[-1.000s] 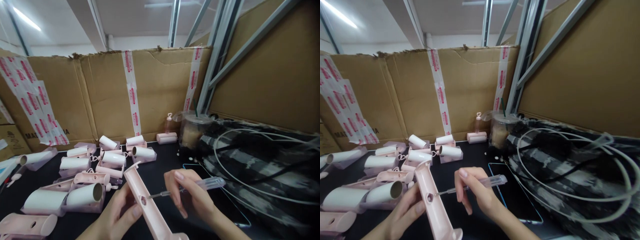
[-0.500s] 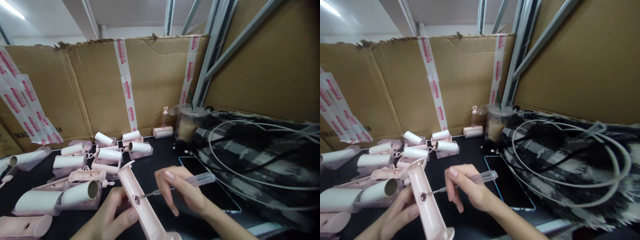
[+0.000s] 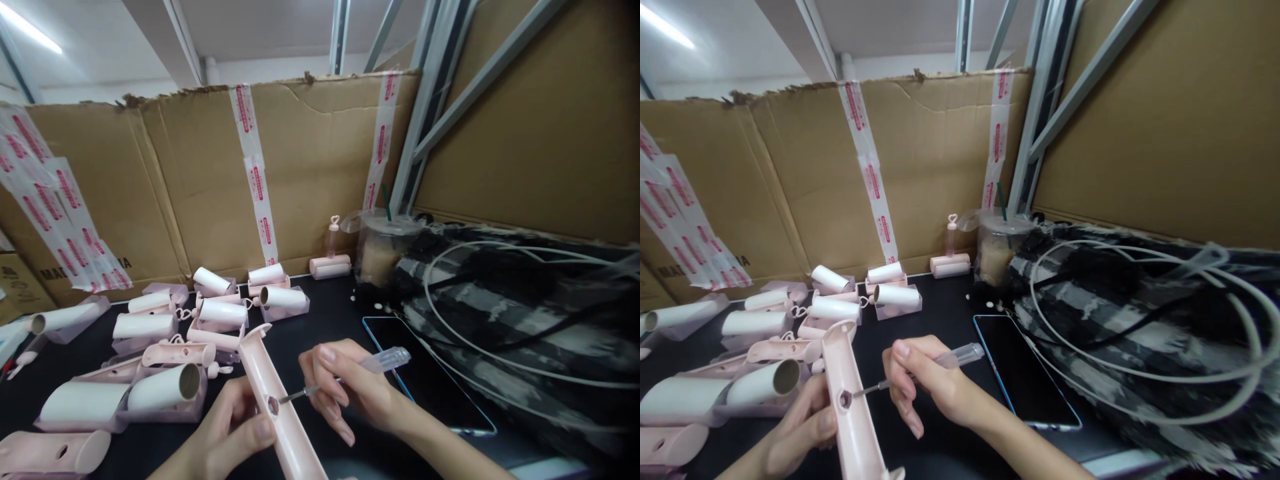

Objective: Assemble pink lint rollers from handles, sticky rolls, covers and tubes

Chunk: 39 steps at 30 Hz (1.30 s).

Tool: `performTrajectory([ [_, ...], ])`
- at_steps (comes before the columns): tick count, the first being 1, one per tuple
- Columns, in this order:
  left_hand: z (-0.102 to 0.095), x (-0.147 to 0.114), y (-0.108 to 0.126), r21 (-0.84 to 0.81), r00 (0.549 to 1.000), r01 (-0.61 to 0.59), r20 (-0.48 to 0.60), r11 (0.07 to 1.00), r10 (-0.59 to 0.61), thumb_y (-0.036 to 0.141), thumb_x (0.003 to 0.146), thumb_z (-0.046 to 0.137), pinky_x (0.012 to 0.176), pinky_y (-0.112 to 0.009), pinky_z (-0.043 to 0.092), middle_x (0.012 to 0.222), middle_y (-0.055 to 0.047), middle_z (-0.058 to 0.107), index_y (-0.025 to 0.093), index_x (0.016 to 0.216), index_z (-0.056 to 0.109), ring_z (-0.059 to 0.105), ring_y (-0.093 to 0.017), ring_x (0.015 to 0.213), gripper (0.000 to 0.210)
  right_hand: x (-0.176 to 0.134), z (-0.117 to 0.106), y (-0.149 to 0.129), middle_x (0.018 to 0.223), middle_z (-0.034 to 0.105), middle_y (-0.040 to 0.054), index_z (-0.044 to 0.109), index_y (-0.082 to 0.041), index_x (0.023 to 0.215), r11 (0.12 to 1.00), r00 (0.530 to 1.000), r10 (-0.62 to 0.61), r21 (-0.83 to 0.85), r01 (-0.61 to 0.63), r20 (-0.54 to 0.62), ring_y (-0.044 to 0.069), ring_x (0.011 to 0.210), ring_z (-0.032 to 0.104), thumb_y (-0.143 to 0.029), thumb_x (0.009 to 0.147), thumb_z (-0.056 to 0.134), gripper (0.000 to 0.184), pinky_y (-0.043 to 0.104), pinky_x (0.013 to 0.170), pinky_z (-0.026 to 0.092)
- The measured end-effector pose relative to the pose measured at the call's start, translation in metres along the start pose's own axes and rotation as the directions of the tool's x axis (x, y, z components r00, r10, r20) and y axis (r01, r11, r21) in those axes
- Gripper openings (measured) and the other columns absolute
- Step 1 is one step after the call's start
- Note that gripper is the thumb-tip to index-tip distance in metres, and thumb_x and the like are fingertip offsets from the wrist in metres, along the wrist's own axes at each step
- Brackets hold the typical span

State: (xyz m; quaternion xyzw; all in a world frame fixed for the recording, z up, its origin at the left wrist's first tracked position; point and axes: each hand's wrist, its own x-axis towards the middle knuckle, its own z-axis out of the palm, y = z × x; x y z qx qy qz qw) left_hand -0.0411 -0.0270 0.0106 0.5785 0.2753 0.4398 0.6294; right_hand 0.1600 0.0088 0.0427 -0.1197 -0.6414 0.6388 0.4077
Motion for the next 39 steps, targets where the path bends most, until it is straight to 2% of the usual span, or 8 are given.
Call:
performTrajectory([
  [6, 0.0, 0.005, 0.002, -0.007, 0.996, 0.088, 0.02, 0.996, -0.088, 0.054, 0.071, 0.061, 0.043, -0.017, 0.021, 0.056, 0.006, 0.039, 0.015, 0.083, 0.051, 0.03, -0.003, 0.045, 0.042, 0.0, 0.001, 0.003, 0.049, 0.045, -0.0029, 0.042, -0.015, 0.054, 1.0, 0.999, -0.014, 0.0, 0.014, -0.03, 0.006, 0.033, 0.045, -0.035, 0.092, 0.035, 0.044, 0.017, 0.032, 0.027],
  [15, 0.001, 0.01, 0.003, -0.033, 0.993, 0.115, 0.045, 0.993, -0.113, 0.058, 0.065, 0.064, 0.038, -0.015, 0.018, 0.05, 0.008, 0.035, 0.016, 0.077, 0.046, 0.026, -0.002, 0.04, 0.048, 0.001, 0.001, 0.009, 0.048, 0.045, -0.0028, 0.042, -0.015, 0.053, 1.0, 0.998, -0.021, 0.018, 0.022, -0.051, 0.005, 0.033, 0.045, -0.036, 0.092, 0.037, 0.045, 0.016, 0.031, 0.024],
  [24, 0.003, 0.016, 0.002, -0.052, 0.995, 0.067, 0.079, 0.996, -0.063, 0.06, 0.065, 0.062, 0.033, -0.012, 0.017, 0.043, 0.01, 0.033, 0.017, 0.071, 0.043, 0.023, -0.001, 0.034, 0.047, 0.003, 0.005, 0.014, 0.048, 0.045, -0.0033, 0.041, -0.015, 0.052, 0.999, 0.997, -0.012, 0.037, 0.015, -0.076, 0.005, 0.031, 0.044, -0.04, 0.091, 0.037, 0.046, 0.016, 0.031, 0.023],
  [27, 0.002, 0.016, 0.003, -0.045, 0.994, 0.099, 0.054, 0.994, -0.097, 0.055, 0.068, 0.063, 0.031, -0.012, 0.015, 0.039, 0.012, 0.028, 0.019, 0.065, 0.039, 0.017, 0.0, 0.031, 0.044, 0.002, 0.006, 0.02, 0.044, 0.047, -0.0032, 0.044, -0.015, 0.051, 0.999, 0.998, 0.014, -0.045, -0.016, -0.055, 0.006, 0.032, 0.044, -0.044, 0.088, 0.042, 0.047, 0.017, 0.032, 0.028],
  [29, -0.002, 0.017, 0.006, -0.031, 0.999, 0.048, 0.027, 0.998, -0.047, 0.051, 0.071, 0.063, 0.03, -0.011, 0.016, 0.037, 0.012, 0.026, 0.018, 0.062, 0.04, 0.016, 0.0, 0.029, 0.041, 0.003, 0.003, 0.022, 0.041, 0.047, -0.0031, 0.047, -0.014, 0.05, 0.995, 0.999, 0.008, -0.097, -0.013, -0.048, 0.007, 0.032, 0.045, -0.047, 0.084, 0.047, 0.048, 0.017, 0.033, 0.031],
  [32, -0.011, 0.022, 0.014, -0.024, 0.985, -0.126, -0.125, 0.992, 0.123, 0.054, 0.07, 0.061, 0.03, -0.012, 0.019, 0.039, 0.012, 0.032, 0.017, 0.079, 0.051, 0.021, -0.002, 0.03, 0.04, 0.008, -0.005, 0.019, 0.042, 0.049, -0.0028, 0.049, -0.015, 0.054, 0.995, 0.98, -0.062, -0.082, 0.047, -0.187, 0.009, 0.033, 0.047, -0.048, 0.085, 0.046, 0.045, 0.019, 0.034, 0.033],
  [35, -0.016, 0.027, 0.02, 0.034, 0.948, -0.128, -0.29, 0.991, 0.132, 0.052, 0.074, 0.057, 0.032, -0.013, 0.022, 0.046, 0.011, 0.035, 0.018, 0.098, 0.046, 0.027, -0.004, 0.035, 0.043, 0.016, -0.011, 0.014, 0.049, 0.052, -0.0029, 0.049, -0.015, 0.06, 0.986, 0.936, -0.09, -0.163, 0.035, -0.341, 0.01, 0.037, 0.051, -0.042, 0.085, 0.049, 0.037, 0.022, 0.04, 0.04],
  [39, -0.009, 0.025, 0.016, 0.309, 0.969, -0.117, -0.175, 0.944, 0.177, 0.035, 0.085, 0.046, 0.046, -0.017, 0.036, 0.057, 0.007, 0.046, 0.021, 0.097, 0.036, 0.042, -0.007, 0.047, 0.022, 0.023, -0.015, 0.011, 0.053, 0.05, -0.0039, 0.05, -0.015, 0.06, 0.93, 0.898, -0.079, -0.356, -0.09, -0.433, 0.009, 0.041, 0.052, -0.042, 0.082, 0.053, 0.035, 0.022, 0.043, 0.043],
])
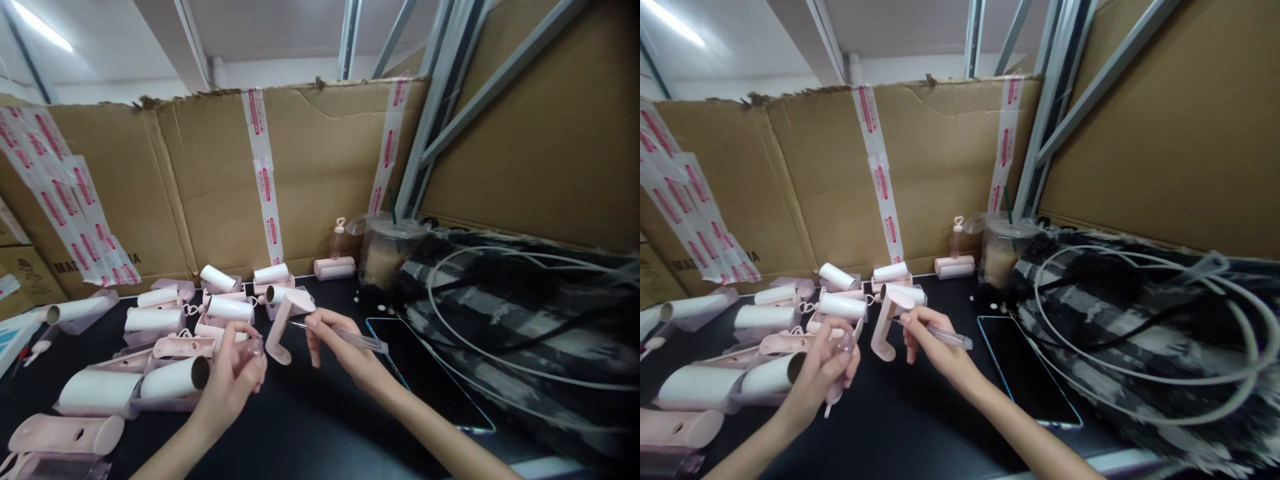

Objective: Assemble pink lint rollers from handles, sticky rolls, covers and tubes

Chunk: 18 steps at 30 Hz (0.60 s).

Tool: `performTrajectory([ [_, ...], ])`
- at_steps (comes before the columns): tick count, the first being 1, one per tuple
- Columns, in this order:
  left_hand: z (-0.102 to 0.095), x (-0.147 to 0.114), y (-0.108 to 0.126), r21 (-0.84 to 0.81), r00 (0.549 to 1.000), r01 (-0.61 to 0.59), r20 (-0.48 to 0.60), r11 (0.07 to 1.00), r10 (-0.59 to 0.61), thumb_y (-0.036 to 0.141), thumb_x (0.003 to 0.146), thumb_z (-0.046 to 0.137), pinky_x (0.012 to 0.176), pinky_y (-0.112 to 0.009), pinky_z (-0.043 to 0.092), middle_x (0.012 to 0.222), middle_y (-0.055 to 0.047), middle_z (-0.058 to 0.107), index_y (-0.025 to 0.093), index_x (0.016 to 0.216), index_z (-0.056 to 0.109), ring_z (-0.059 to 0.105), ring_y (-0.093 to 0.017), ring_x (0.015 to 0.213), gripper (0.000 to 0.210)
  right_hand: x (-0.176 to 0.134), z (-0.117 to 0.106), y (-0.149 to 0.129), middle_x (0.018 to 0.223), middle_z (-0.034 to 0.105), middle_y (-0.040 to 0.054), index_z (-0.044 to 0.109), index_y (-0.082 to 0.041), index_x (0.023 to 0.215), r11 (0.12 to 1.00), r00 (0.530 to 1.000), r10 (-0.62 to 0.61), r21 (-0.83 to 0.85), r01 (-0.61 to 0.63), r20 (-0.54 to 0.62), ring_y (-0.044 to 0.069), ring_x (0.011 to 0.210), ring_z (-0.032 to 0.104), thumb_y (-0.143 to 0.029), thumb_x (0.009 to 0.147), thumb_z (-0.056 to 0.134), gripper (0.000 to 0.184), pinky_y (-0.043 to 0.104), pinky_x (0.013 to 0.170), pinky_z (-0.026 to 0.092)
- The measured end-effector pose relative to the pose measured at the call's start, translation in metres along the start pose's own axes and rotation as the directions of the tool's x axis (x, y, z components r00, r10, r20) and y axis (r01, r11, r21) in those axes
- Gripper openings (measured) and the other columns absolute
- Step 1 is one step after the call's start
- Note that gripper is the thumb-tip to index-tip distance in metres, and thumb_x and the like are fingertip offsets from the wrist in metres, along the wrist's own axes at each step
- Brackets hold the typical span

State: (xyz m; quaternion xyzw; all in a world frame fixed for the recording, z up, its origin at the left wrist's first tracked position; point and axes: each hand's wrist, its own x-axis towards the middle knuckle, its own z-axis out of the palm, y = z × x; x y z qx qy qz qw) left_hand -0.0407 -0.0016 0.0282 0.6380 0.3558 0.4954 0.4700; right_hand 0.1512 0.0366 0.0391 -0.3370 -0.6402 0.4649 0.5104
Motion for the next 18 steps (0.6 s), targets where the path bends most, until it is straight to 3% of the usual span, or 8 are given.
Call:
performTrajectory([
  [2, 0.008, -0.006, -0.003, 0.213, 0.993, -0.088, 0.1, 0.973, 0.068, 0.024, 0.086, 0.042, 0.062, -0.023, 0.043, 0.075, 0.002, 0.055, 0.022, 0.101, 0.033, 0.052, -0.011, 0.063, 0.018, 0.002, -0.004, 0.0, 0.053, 0.049, -0.0045, 0.051, -0.015, 0.06, 0.992, 0.999, 0.031, -0.125, -0.026, 0.04, 0.008, 0.039, 0.051, -0.044, 0.082, 0.052, 0.037, 0.02, 0.04, 0.04],
  [4, 0.017, -0.011, -0.005, 0.434, 0.966, -0.217, 0.223, 0.875, 0.129, 0.016, 0.085, 0.04, 0.077, -0.029, 0.044, 0.095, -0.005, 0.056, 0.022, 0.107, 0.034, 0.055, -0.014, 0.082, 0.024, 0.003, -0.013, -0.002, 0.052, 0.049, -0.0046, 0.052, -0.014, 0.061, 0.959, 0.993, 0.061, -0.282, -0.031, 0.101, 0.007, 0.037, 0.05, -0.045, 0.082, 0.051, 0.037, 0.018, 0.038, 0.036],
  [6, 0.025, -0.014, -0.008, 0.596, 0.922, -0.354, 0.352, 0.721, 0.162, 0.011, 0.084, 0.037, 0.083, -0.033, 0.043, 0.108, -0.008, 0.053, 0.021, 0.113, 0.037, 0.053, -0.018, 0.095, 0.031, 0.004, -0.023, -0.007, 0.055, 0.053, -0.0035, 0.053, -0.014, 0.064, 0.906, 0.994, 0.044, -0.422, 0.004, 0.103, 0.007, 0.037, 0.051, -0.045, 0.083, 0.049, 0.036, 0.017, 0.038, 0.035],
  [9, 0.033, -0.013, -0.01, 0.733, 0.86, -0.497, 0.488, 0.464, 0.149, 0.002, 0.08, 0.035, 0.086, -0.037, 0.043, 0.115, -0.009, 0.051, 0.021, 0.119, 0.04, 0.049, -0.023, 0.103, 0.043, 0.012, -0.032, -0.021, 0.064, 0.06, -0.0013, 0.057, -0.015, 0.087, 0.818, 0.994, -0.062, -0.566, 0.104, 0.093, 0.008, 0.039, 0.055, -0.043, 0.09, 0.038, 0.034, 0.018, 0.044, 0.039],
  [11, 0.036, -0.012, -0.013, 0.767, 0.832, -0.55, 0.535, 0.331, 0.143, 0.0, 0.077, 0.036, 0.088, -0.038, 0.042, 0.114, -0.008, 0.053, 0.019, 0.12, 0.041, 0.047, -0.024, 0.105, 0.047, 0.022, -0.03, -0.029, 0.068, 0.063, 0.0003, 0.057, -0.017, 0.101, 0.692, 0.97, -0.128, -0.682, 0.237, 0.207, 0.01, 0.046, 0.059, -0.04, 0.092, 0.033, 0.034, 0.02, 0.051, 0.042],
  [14, 0.041, -0.014, -0.023, 0.793, 0.825, -0.566, 0.546, 0.225, 0.146, 0.003, 0.079, 0.04, 0.085, -0.038, 0.044, 0.11, -0.008, 0.055, 0.018, 0.118, 0.044, 0.049, -0.024, 0.1, 0.042, 0.037, -0.014, -0.03, 0.083, 0.067, 0.005, 0.06, -0.019, 0.102, 0.332, 0.88, -0.102, -0.818, 0.47, 0.464, 0.016, 0.071, 0.063, -0.036, 0.09, 0.042, 0.027, 0.023, 0.064, 0.042],
  [16, 0.045, -0.018, -0.034, 0.826, 0.84, -0.54, 0.517, 0.162, 0.163, 0.005, 0.08, 0.04, 0.08, -0.037, 0.046, 0.108, -0.008, 0.057, 0.02, 0.118, 0.045, 0.052, -0.024, 0.095, 0.042, 0.043, 0.001, -0.021, 0.086, 0.068, 0.0094, 0.063, -0.016, 0.095, 0.159, 0.862, -0.033, -0.849, 0.505, 0.506, 0.02, 0.078, 0.063, -0.041, 0.085, 0.05, 0.029, 0.025, 0.065, 0.041],
  [18, 0.049, -0.023, -0.045, 0.858, 0.853, -0.505, 0.48, 0.093, 0.202, 0.004, 0.08, 0.041, 0.081, -0.039, 0.045, 0.109, -0.01, 0.058, 0.018, 0.12, 0.045, 0.053, -0.025, 0.095, 0.043, 0.044, 0.013, -0.007, 0.078, 0.068, 0.0131, 0.063, -0.011, 0.087, 0.097, 0.879, 0.004, -0.875, 0.474, 0.477, 0.023, 0.072, 0.063, -0.049, 0.078, 0.056, 0.04, 0.026, 0.06, 0.041],
])
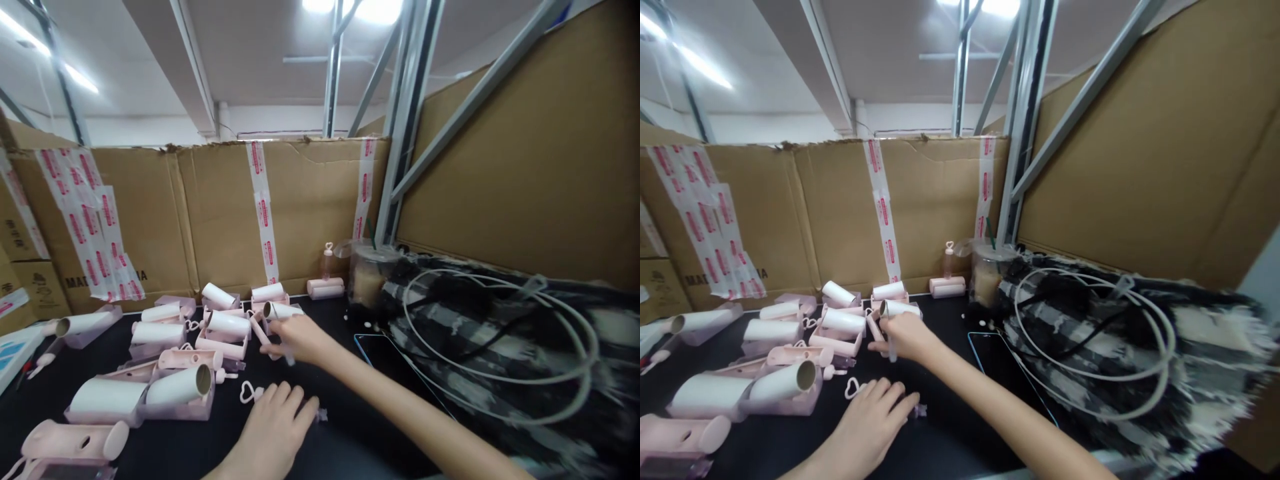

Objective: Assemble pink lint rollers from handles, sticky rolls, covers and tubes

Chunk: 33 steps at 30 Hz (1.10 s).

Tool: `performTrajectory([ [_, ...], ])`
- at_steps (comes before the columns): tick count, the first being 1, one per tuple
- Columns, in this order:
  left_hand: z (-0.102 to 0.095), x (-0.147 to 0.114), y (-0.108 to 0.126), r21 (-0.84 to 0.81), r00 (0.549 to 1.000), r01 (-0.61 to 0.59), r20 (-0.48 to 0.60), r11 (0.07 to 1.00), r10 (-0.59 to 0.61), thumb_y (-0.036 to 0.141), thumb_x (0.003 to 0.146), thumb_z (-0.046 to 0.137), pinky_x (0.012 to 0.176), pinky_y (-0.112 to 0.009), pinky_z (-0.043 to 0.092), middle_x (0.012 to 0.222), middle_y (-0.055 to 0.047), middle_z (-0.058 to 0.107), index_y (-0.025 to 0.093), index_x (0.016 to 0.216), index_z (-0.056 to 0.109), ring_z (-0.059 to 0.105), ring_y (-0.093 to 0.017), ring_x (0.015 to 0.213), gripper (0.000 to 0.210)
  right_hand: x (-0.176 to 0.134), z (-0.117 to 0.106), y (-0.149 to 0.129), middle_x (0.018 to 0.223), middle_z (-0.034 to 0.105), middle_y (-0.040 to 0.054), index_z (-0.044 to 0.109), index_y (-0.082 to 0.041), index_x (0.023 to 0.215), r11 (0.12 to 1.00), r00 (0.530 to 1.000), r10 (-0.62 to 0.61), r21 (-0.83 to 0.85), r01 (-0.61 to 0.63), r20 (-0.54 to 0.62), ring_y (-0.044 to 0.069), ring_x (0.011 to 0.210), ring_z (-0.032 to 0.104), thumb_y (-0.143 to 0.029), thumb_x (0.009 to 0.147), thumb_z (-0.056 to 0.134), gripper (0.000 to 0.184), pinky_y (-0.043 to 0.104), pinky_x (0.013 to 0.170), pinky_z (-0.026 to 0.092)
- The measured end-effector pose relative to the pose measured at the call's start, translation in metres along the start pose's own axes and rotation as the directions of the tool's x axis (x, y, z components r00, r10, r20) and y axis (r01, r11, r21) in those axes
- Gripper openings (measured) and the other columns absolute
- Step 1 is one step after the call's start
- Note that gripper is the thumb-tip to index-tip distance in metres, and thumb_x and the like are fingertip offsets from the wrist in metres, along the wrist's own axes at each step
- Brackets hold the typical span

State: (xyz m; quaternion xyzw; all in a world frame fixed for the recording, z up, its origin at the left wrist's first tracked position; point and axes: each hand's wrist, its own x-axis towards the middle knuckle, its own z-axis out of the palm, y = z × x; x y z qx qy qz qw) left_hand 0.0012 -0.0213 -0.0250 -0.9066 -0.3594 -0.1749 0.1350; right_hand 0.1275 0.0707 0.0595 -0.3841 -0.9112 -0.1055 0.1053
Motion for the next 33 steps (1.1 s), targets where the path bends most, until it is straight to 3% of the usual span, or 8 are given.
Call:
performTrajectory([
  [4, 0.008, -0.007, 0.007, 0.049, 0.998, 0.049, 0.025, 0.998, -0.051, 0.002, 0.074, 0.046, 0.083, -0.037, 0.045, 0.114, -0.014, 0.057, 0.012, 0.12, 0.046, 0.055, -0.026, 0.098, 0.047, -0.007, 0.023, -0.005, 0.078, 0.066, 0.0124, 0.063, -0.011, 0.083, 0.998, 0.999, 0.011, -0.064, -0.009, 0.038, 0.022, 0.07, 0.062, -0.036, 0.077, 0.06, 0.026, 0.026, 0.06, 0.04],
  [8, -0.001, 0.004, 0.01, 0.06, 0.987, 0.088, 0.129, 0.994, -0.095, -0.003, 0.073, 0.044, 0.078, -0.034, 0.048, 0.116, -0.014, 0.055, 0.015, 0.119, 0.047, 0.057, -0.024, 0.096, 0.049, -0.025, 0.024, 0.015, 0.081, 0.065, 0.0086, 0.063, -0.015, 0.08, 0.994, 0.997, -0.033, -0.101, 0.04, 0.07, 0.02, 0.074, 0.061, -0.021, 0.076, 0.059, 0.008, 0.026, 0.066, 0.04],
  [14, 0.012, 0.054, -0.006, 0.108, 0.98, 0.165, 0.098, 0.98, -0.176, 0.0, 0.08, 0.042, 0.074, -0.034, 0.05, 0.111, -0.015, 0.055, 0.015, 0.114, 0.05, 0.059, -0.022, 0.09, 0.038, -0.035, 0.009, 0.062, 0.085, 0.065, 0.0064, 0.062, -0.019, 0.094, 0.992, 0.999, 0.005, -0.129, 0.001, 0.046, 0.017, 0.074, 0.061, -0.015, 0.078, 0.056, 0.017, 0.025, 0.068, 0.04],
  [17, 0.026, 0.074, -0.021, 0.118, 0.974, 0.212, 0.061, 0.97, -0.22, 0.002, 0.082, 0.04, 0.07, -0.034, 0.05, 0.114, -0.015, 0.052, 0.017, 0.111, 0.052, 0.06, -0.023, 0.087, 0.034, -0.033, -0.001, 0.088, 0.092, 0.064, 0.0048, 0.058, -0.022, 0.103, 0.98, 0.988, 0.147, -0.126, -0.152, -0.053, 0.016, 0.083, 0.06, -0.025, 0.086, 0.048, 0.02, 0.024, 0.073, 0.041],
  [19, 0.034, 0.084, -0.03, 0.123, 0.968, 0.242, 0.035, 0.962, -0.248, 0.003, 0.083, 0.041, 0.07, -0.036, 0.05, 0.116, -0.015, 0.051, 0.02, 0.11, 0.053, 0.059, -0.023, 0.087, 0.034, -0.026, -0.006, 0.109, 0.101, 0.062, 0.0094, 0.054, -0.018, 0.11, 0.93, 0.933, 0.326, -0.127, -0.346, -0.154, 0.019, 0.091, 0.059, -0.029, 0.091, 0.038, 0.027, 0.027, 0.076, 0.042],
  [24, 0.051, 0.096, -0.044, 0.132, 0.947, 0.322, -0.043, 0.937, -0.319, 0.003, 0.078, 0.048, 0.072, -0.04, 0.048, 0.119, -0.017, 0.05, 0.018, 0.109, 0.053, 0.056, -0.029, 0.097, 0.035, 0.003, 0.001, 0.16, 0.106, 0.058, 0.0092, 0.053, -0.012, 0.11, 0.677, 0.673, 0.71, -0.066, -0.733, -0.204, 0.019, 0.09, 0.058, -0.034, 0.089, 0.048, 0.03, 0.038, 0.077, 0.048],
  [29, 0.06, 0.096, -0.047, 0.136, 0.943, 0.323, -0.128, 0.937, -0.307, 0.008, 0.08, 0.048, 0.075, -0.039, 0.048, 0.121, -0.021, 0.049, 0.011, 0.12, 0.047, 0.055, -0.029, 0.1, 0.04, 0.025, 0.022, 0.178, 0.111, 0.055, 0.0082, 0.052, -0.014, 0.112, 0.535, 0.527, 0.84, 0.036, -0.844, -0.128, 0.019, 0.093, 0.057, -0.03, 0.087, 0.052, 0.029, 0.038, 0.078, 0.049],
  [33, 0.061, 0.094, -0.045, 0.104, 0.948, 0.286, -0.176, 0.952, -0.266, 0.012, 0.082, 0.05, 0.073, -0.037, 0.049, 0.119, -0.018, 0.051, 0.013, 0.118, 0.048, 0.058, -0.026, 0.094, 0.036, 0.028, 0.027, 0.18, 0.111, 0.055, 0.0078, 0.052, -0.015, 0.112, 0.479, 0.467, 0.876, 0.108, -0.871, -0.121, 0.019, 0.093, 0.057, -0.03, 0.088, 0.051, 0.029, 0.039, 0.078, 0.049],
])
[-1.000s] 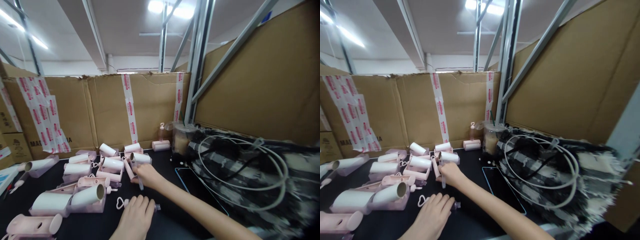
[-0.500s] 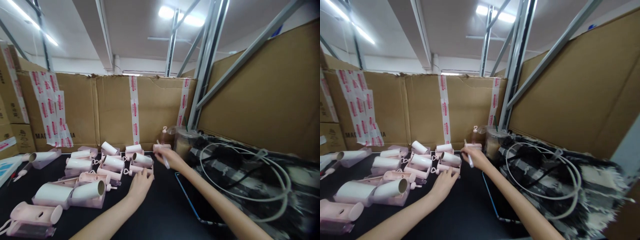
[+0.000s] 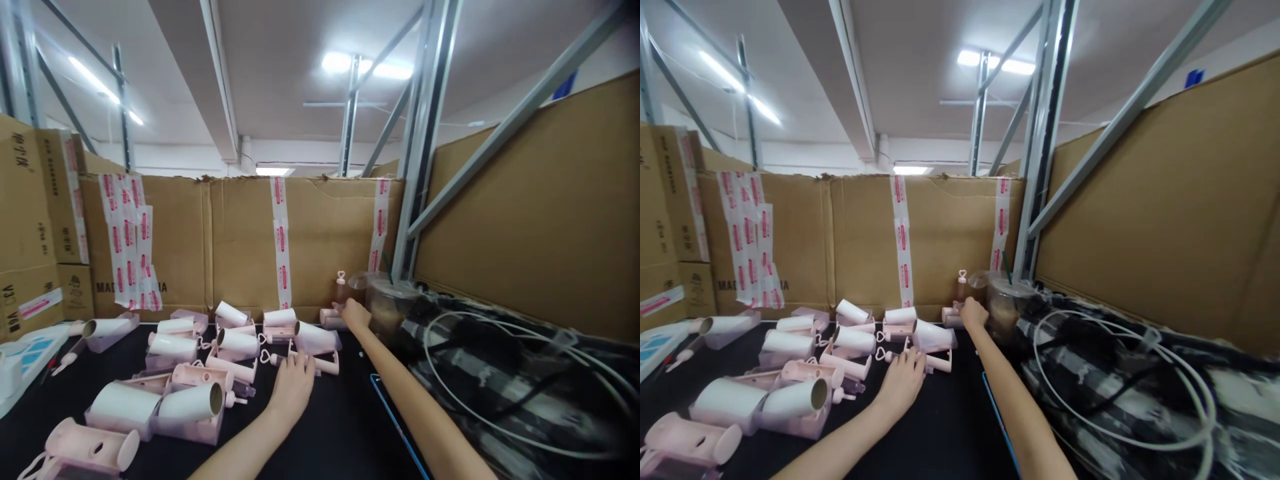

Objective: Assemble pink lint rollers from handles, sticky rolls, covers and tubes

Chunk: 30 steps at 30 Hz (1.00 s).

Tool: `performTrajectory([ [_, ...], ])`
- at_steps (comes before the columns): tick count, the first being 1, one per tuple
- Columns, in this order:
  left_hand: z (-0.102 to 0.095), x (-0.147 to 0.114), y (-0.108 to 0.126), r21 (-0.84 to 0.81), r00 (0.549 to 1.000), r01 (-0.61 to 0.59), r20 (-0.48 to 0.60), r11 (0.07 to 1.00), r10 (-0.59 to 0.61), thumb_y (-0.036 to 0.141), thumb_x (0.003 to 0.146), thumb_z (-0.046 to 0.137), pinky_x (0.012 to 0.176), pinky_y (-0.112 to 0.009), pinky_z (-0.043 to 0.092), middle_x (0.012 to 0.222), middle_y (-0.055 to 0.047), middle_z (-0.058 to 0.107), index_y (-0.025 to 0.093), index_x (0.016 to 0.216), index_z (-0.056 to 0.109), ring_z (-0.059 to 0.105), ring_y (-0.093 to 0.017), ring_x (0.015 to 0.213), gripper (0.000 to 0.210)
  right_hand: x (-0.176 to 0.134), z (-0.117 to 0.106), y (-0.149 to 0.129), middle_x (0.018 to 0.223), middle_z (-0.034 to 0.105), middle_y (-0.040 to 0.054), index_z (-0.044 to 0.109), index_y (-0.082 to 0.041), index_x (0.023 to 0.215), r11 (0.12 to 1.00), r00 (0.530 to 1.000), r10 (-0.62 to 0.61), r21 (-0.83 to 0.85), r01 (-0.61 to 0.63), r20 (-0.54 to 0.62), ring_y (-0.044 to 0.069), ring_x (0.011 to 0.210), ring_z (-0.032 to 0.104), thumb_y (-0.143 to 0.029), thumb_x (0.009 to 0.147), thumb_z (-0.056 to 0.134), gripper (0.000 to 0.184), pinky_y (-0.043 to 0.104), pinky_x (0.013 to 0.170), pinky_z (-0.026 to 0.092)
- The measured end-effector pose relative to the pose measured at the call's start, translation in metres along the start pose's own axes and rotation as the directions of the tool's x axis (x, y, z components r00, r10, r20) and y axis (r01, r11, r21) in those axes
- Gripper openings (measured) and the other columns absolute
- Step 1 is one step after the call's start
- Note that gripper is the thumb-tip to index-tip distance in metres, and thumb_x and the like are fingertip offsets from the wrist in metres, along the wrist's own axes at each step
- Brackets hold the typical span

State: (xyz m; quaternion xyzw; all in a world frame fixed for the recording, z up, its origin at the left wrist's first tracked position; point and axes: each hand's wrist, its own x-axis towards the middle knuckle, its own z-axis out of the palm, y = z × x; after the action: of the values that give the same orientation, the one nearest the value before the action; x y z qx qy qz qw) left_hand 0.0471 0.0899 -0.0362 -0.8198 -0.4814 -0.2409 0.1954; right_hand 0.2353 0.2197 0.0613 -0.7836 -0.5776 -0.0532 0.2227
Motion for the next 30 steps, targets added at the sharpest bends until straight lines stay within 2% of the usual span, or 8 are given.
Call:
performTrajectory([
  [7, -0.009, 0.0, 0.004, -0.163, 0.999, -0.05, -0.028, 0.985, 0.046, 0.012, 0.08, 0.053, 0.073, -0.036, 0.048, 0.116, -0.014, 0.052, 0.015, 0.107, 0.051, 0.059, -0.025, 0.091, 0.028, -0.017, -0.028, -0.008, 0.1, 0.059, 0.0063, 0.055, -0.014, 0.104, 0.979, 0.984, -0.098, 0.16, 0.122, -0.149, 0.018, 0.085, 0.059, -0.035, 0.088, 0.05, 0.027, 0.037, 0.074, 0.048],
  [14, -0.037, -0.005, -0.003, -0.45, 0.992, 0.107, -0.007, 0.887, -0.123, 0.035, 0.083, 0.05, 0.071, -0.035, 0.048, 0.102, -0.011, 0.056, 0.016, 0.11, 0.044, 0.06, -0.025, 0.089, 0.033, -0.068, -0.083, -0.017, 0.075, 0.062, 0.0033, 0.053, -0.019, 0.079, 0.842, 0.878, -0.283, 0.338, 0.42, -0.385, 0.019, 0.07, 0.058, -0.049, 0.078, 0.052, 0.03, 0.026, 0.06, 0.04],
  [17, -0.065, -0.015, -0.011, -0.634, 0.977, 0.169, 0.005, 0.754, -0.214, 0.044, 0.076, 0.058, 0.073, -0.03, 0.049, 0.111, -0.011, 0.053, 0.016, 0.126, 0.024, 0.059, -0.019, 0.089, 0.067, -0.113, -0.087, -0.024, 0.066, 0.058, 0.0, 0.048, -0.019, 0.074, 0.729, 0.842, -0.376, 0.438, 0.526, -0.386, 0.014, 0.058, 0.055, -0.047, 0.082, 0.045, 0.029, 0.022, 0.053, 0.039],
  [19, -0.083, -0.026, -0.016, -0.815, 0.969, 0.153, 0.013, 0.559, -0.248, 0.04, 0.067, 0.067, 0.084, -0.031, 0.045, 0.122, -0.012, 0.047, 0.017, 0.13, 0.016, 0.054, -0.02, 0.102, 0.084, -0.142, -0.082, -0.028, 0.058, 0.054, -0.0028, 0.047, -0.019, 0.069, 0.658, 0.823, -0.447, 0.494, 0.568, -0.351, 0.011, 0.05, 0.051, -0.045, 0.082, 0.046, 0.029, 0.02, 0.048, 0.037],
  [22, -0.096, -0.045, -0.024, -0.886, 0.96, 0.206, 0.102, 0.416, -0.26, 0.033, 0.064, 0.068, 0.094, -0.035, 0.038, 0.121, -0.012, 0.049, 0.017, 0.121, 0.034, 0.048, -0.024, 0.11, 0.068, -0.17, -0.071, -0.034, 0.052, 0.048, -0.005, 0.047, -0.018, 0.064, 0.522, 0.809, -0.492, 0.636, 0.569, -0.32, 0.009, 0.046, 0.045, -0.04, 0.078, 0.054, 0.027, 0.019, 0.044, 0.034],
  [24, -0.093, -0.057, -0.03, -0.875, 0.945, 0.297, 0.213, 0.383, -0.247, 0.027, 0.064, 0.067, 0.094, -0.036, 0.037, 0.115, -0.011, 0.054, 0.016, 0.113, 0.041, 0.051, -0.024, 0.107, 0.057, -0.174, -0.065, -0.036, 0.051, 0.045, -0.0054, 0.047, -0.018, 0.06, 0.449, 0.824, -0.458, 0.714, 0.538, -0.333, 0.009, 0.046, 0.042, -0.036, 0.074, 0.059, 0.026, 0.019, 0.044, 0.032],
  [27, -0.077, -0.071, -0.036, -0.853, 0.911, 0.405, 0.347, 0.33, -0.223, 0.018, 0.063, 0.065, 0.091, -0.037, 0.039, 0.107, -0.011, 0.058, 0.015, 0.112, 0.038, 0.055, -0.023, 0.101, 0.056, -0.167, -0.06, -0.034, 0.051, 0.043, -0.0051, 0.046, -0.018, 0.059, 0.43, 0.858, -0.343, 0.748, 0.506, -0.383, 0.009, 0.047, 0.039, -0.037, 0.074, 0.059, 0.028, 0.02, 0.044, 0.031],
  [30, -0.057, -0.075, -0.037, -0.798, 0.908, 0.412, 0.322, 0.439, -0.267, 0.015, 0.064, 0.061, 0.096, -0.04, 0.035, 0.112, -0.013, 0.054, 0.016, 0.112, 0.036, 0.048, -0.025, 0.11, 0.055, -0.163, -0.058, -0.029, 0.052, 0.043, -0.0045, 0.046, -0.018, 0.06, 0.405, 0.874, -0.242, 0.775, 0.485, -0.421, 0.009, 0.047, 0.039, -0.04, 0.078, 0.055, 0.029, 0.021, 0.043, 0.032],
])
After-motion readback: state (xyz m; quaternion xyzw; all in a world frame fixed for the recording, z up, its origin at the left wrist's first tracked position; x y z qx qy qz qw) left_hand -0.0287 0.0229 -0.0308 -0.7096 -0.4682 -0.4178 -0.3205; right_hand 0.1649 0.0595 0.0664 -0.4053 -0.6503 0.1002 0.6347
